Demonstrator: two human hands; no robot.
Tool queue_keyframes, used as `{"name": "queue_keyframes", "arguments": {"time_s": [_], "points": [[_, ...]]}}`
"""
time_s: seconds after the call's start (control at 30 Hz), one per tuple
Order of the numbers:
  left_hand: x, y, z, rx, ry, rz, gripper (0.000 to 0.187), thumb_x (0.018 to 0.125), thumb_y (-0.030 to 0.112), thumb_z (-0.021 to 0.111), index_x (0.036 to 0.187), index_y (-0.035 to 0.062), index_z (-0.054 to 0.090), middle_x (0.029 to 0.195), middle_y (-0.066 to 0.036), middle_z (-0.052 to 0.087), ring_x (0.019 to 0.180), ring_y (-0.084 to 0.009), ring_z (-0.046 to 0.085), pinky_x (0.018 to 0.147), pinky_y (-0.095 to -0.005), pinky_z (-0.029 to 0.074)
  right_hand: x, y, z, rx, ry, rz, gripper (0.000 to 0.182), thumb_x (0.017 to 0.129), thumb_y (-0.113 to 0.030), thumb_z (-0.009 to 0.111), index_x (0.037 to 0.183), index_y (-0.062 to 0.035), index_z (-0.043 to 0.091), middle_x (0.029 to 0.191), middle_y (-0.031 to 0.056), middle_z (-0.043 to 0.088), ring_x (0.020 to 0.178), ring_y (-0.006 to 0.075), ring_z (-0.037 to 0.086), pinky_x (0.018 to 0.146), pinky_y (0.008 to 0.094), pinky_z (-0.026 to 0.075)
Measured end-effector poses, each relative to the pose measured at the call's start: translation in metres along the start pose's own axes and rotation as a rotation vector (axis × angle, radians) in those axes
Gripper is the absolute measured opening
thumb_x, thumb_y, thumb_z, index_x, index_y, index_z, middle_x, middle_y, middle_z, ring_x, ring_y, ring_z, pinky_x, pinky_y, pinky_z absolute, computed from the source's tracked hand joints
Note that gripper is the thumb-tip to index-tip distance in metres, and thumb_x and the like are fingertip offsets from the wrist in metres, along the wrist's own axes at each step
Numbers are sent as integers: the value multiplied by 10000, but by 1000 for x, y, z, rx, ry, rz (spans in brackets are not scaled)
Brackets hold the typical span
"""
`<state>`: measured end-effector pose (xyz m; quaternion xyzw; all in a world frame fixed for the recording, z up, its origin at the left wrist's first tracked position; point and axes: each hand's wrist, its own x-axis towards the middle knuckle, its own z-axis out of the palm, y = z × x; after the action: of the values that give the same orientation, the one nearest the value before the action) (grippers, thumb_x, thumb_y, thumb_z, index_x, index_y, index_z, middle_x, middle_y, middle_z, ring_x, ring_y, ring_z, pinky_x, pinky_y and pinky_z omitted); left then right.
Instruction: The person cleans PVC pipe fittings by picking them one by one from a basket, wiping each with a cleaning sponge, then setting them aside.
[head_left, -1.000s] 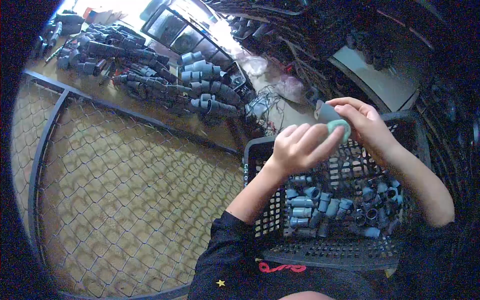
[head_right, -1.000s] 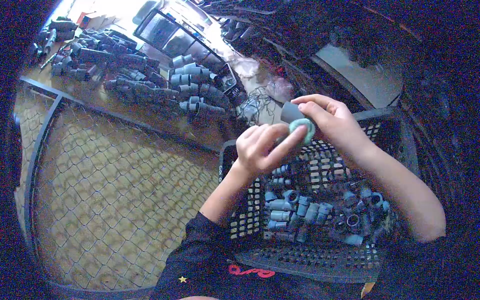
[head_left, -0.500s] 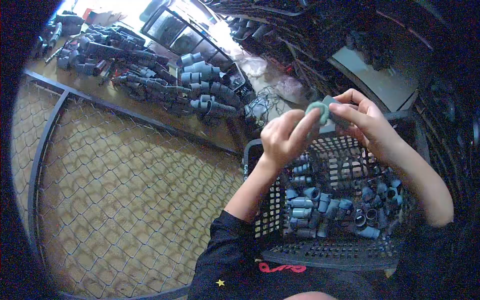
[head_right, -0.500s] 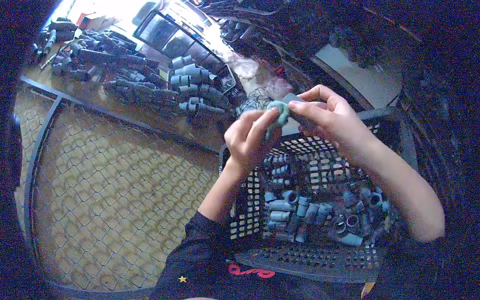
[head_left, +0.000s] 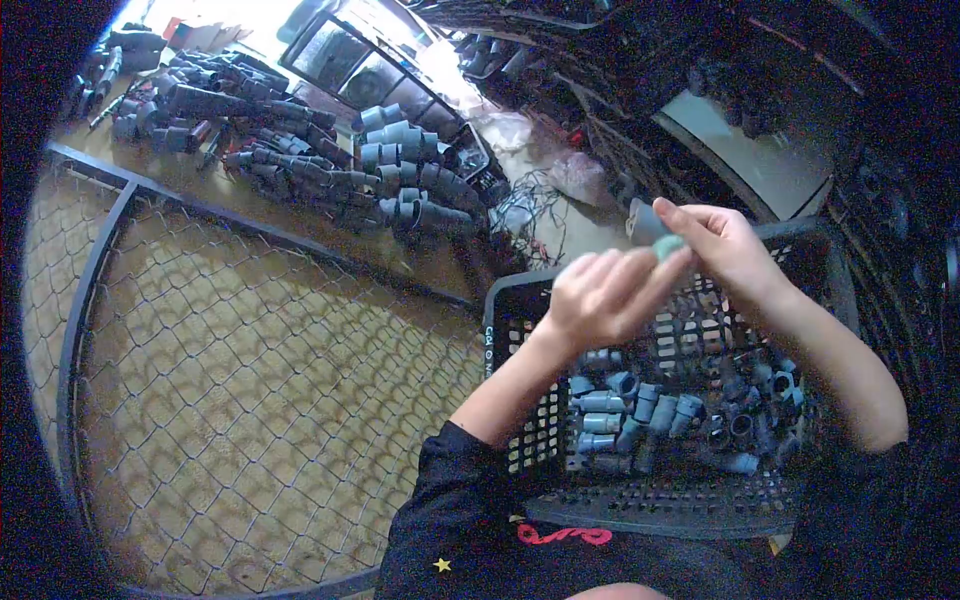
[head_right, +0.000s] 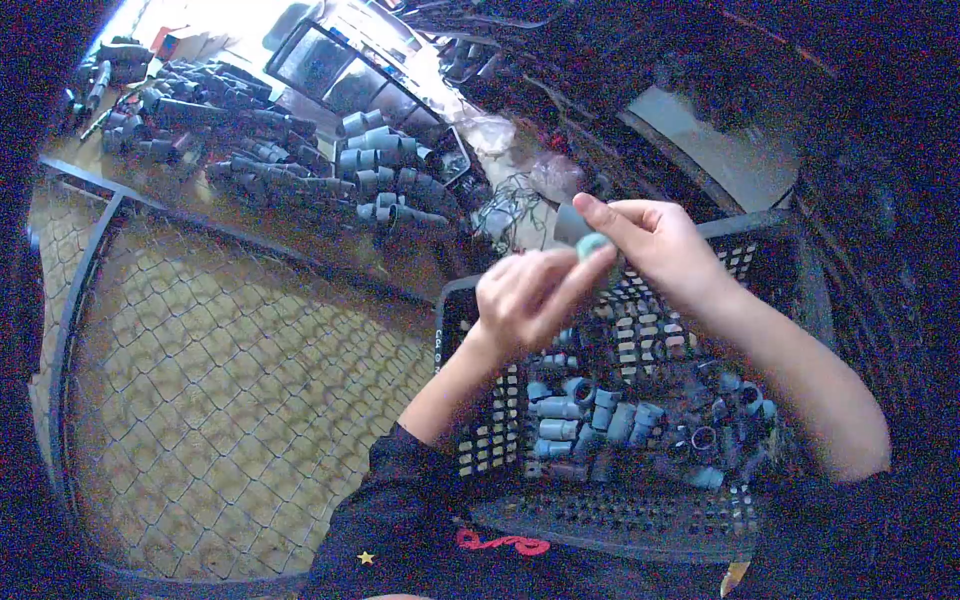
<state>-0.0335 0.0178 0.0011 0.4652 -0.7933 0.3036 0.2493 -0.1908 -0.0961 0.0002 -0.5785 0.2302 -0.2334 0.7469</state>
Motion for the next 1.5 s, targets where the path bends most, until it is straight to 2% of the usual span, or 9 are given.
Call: {"name": "queue_keyframes", "arguments": {"time_s": [0.2,0.33,0.47,0.6,0.8,0.93,1.07,1.27,1.5], "points": [[-2,-9,13,-95,164,-190,419,720,124,708,1138,108,687,814,-42,642,600,-153,606,499,-290,484,3,-4,0,101,61,11,382,900,-430,641,895,-54,707,803,-18,663,712,41,590,638,202,456],[1,-2,-1,-9,14,6,382,728,108,671,1107,135,709,822,-31,640,613,-125,595,506,-247,462,9,9,-4,-27,4,-25,403,930,-421,603,857,-38,703,754,-18,656,669,32,573,618,196,443],[-4,-20,7,-103,184,-267,375,738,74,687,1113,78,692,825,-68,653,608,-182,618,488,-304,488,4,0,-3,66,46,36,445,945,-435,573,820,-28,701,753,3,665,653,34,575,602,197,448],[-2,1,1,-92,49,28,365,740,127,679,1103,103,700,816,-34,644,608,-138,614,484,-270,476,5,2,-1,46,16,53,464,904,-490,603,808,-46,700,730,-6,663,633,33,574,613,197,465],[-2,-15,3,-61,126,-298,378,745,139,729,1119,102,683,806,-53,653,594,-178,626,485,-305,494,-2,-5,-5,31,-7,126,467,864,-528,636,941,-69,682,825,-24,656,718,48,603,661,206,489],[9,9,-15,-50,-36,-34,436,727,96,698,1162,114,680,802,-28,636,615,-136,612,508,-283,495,-2,-11,-4,21,-66,157,446,891,-509,611,937,-70,678,831,-23,662,717,50,611,659,212,488],[0,-15,-4,-47,109,-291,366,775,114,710,1139,95,675,796,-65,635,588,-169,608,476,-301,490,-5,-14,3,61,-33,153,439,921,-491,576,959,-66,683,862,-17,664,730,50,601,667,216,475],[4,10,-7,-64,-48,-17,443,708,137,693,1151,124,681,805,-26,625,618,-142,615,512,-272,497,0,-5,-2,-51,-64,115,437,924,-475,581,981,-56,690,877,-11,667,759,46,578,688,223,459],[-11,-16,16,-141,157,-215,427,727,105,707,1152,106,672,837,-58,655,607,-165,620,495,-289,497,-4,-9,0,27,50,145,429,921,-490,573,929,-76,684,819,-33,640,701,48,561,655,230,462]]}}
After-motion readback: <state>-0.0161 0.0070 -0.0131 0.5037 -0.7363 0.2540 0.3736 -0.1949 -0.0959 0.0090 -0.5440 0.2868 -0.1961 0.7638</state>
